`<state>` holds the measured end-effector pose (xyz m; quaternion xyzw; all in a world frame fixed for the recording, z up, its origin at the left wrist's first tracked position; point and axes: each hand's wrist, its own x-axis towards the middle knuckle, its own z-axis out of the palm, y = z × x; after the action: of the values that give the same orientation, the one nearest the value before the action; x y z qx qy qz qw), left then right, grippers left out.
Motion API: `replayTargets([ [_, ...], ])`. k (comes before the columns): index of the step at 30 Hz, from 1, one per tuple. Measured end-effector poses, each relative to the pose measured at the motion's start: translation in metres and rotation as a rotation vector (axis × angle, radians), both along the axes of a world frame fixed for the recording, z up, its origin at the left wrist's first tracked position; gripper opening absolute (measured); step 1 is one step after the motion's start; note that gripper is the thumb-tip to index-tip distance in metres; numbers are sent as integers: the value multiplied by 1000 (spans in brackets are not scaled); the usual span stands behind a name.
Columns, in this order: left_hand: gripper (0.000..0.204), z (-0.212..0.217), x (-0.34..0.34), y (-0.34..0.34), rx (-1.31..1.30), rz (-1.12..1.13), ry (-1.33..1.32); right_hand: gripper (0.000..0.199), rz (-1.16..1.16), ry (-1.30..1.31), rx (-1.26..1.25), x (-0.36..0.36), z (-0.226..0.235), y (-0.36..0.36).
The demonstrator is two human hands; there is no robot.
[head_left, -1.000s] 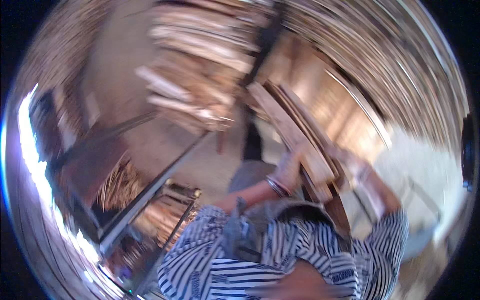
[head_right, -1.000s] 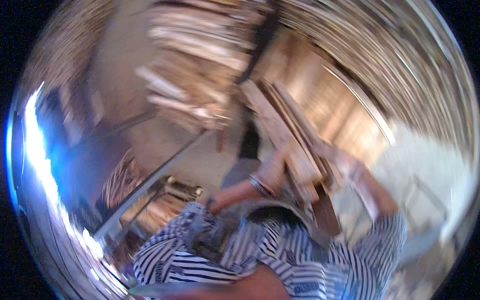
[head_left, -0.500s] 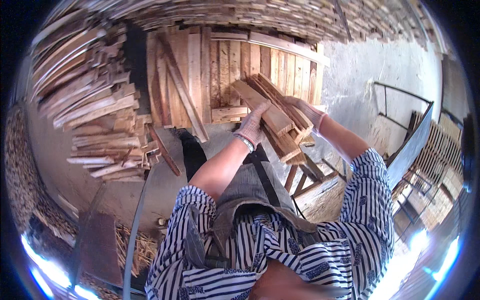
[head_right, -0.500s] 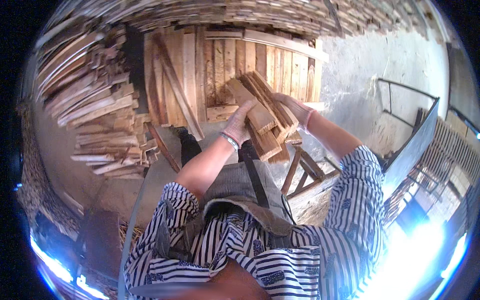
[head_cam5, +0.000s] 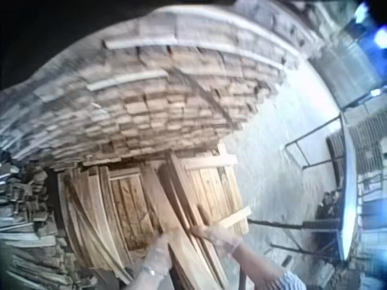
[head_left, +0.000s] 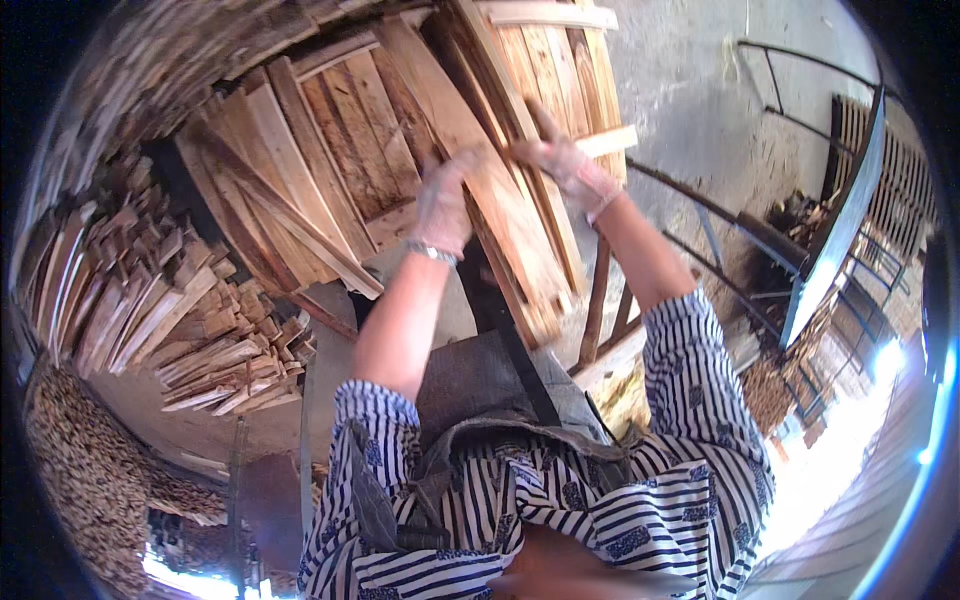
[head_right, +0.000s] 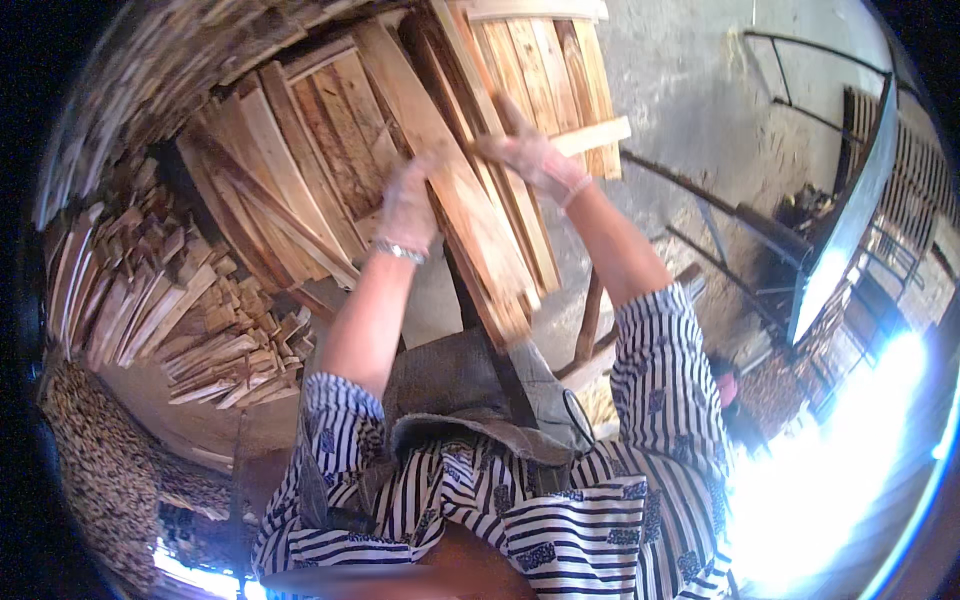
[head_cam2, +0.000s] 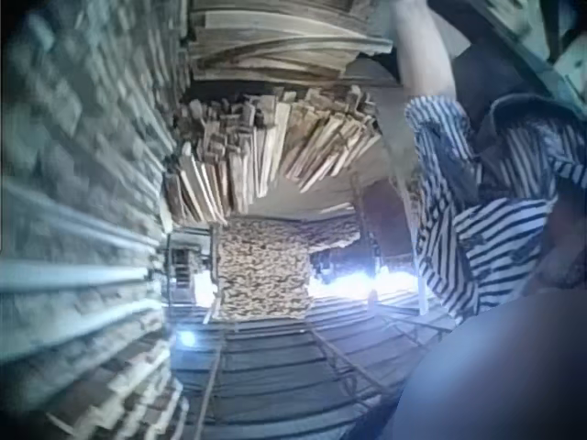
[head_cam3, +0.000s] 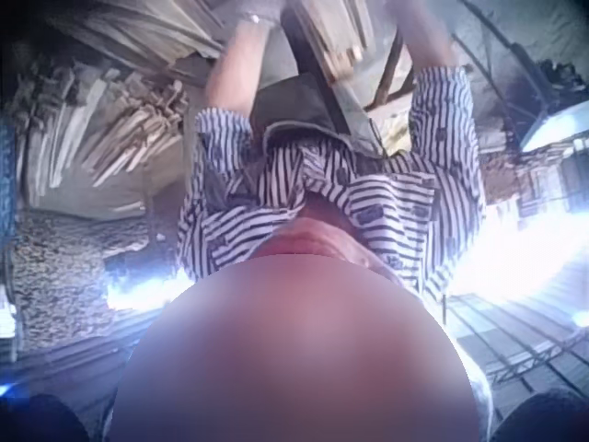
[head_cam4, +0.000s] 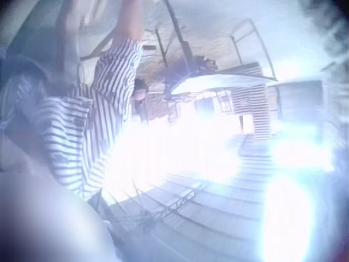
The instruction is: The person stacks wood planks onto a wooden structure in a warehouse. The person takes small bundles of wood from a large pile and places them onto a palette.
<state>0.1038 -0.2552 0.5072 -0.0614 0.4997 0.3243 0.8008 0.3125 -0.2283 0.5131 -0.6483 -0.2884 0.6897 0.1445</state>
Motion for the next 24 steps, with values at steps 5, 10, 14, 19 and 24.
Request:
replayTargets([
  [5, 85, -70, -3, 48, 79, -188, 329, 106, 446, -671, 70, 16, -82, 40],
  [10, 72, -145, -65, 38, 158, -324, 543, 102, 437, -988, 272, 10, -100, 46],
  [14, 114, -132, -58, 38, 107, -612, 784, 110, 544, -1063, 172, 4, -114, 35],
  [19, 120, -150, -27, 38, -49, -716, 1224, 105, 672, -1136, 128, 4, -112, 39],
  [24, 115, -131, -62, 10, 91, -690, 1253, 91, 432, -692, 788, -33, -81, 9],
])
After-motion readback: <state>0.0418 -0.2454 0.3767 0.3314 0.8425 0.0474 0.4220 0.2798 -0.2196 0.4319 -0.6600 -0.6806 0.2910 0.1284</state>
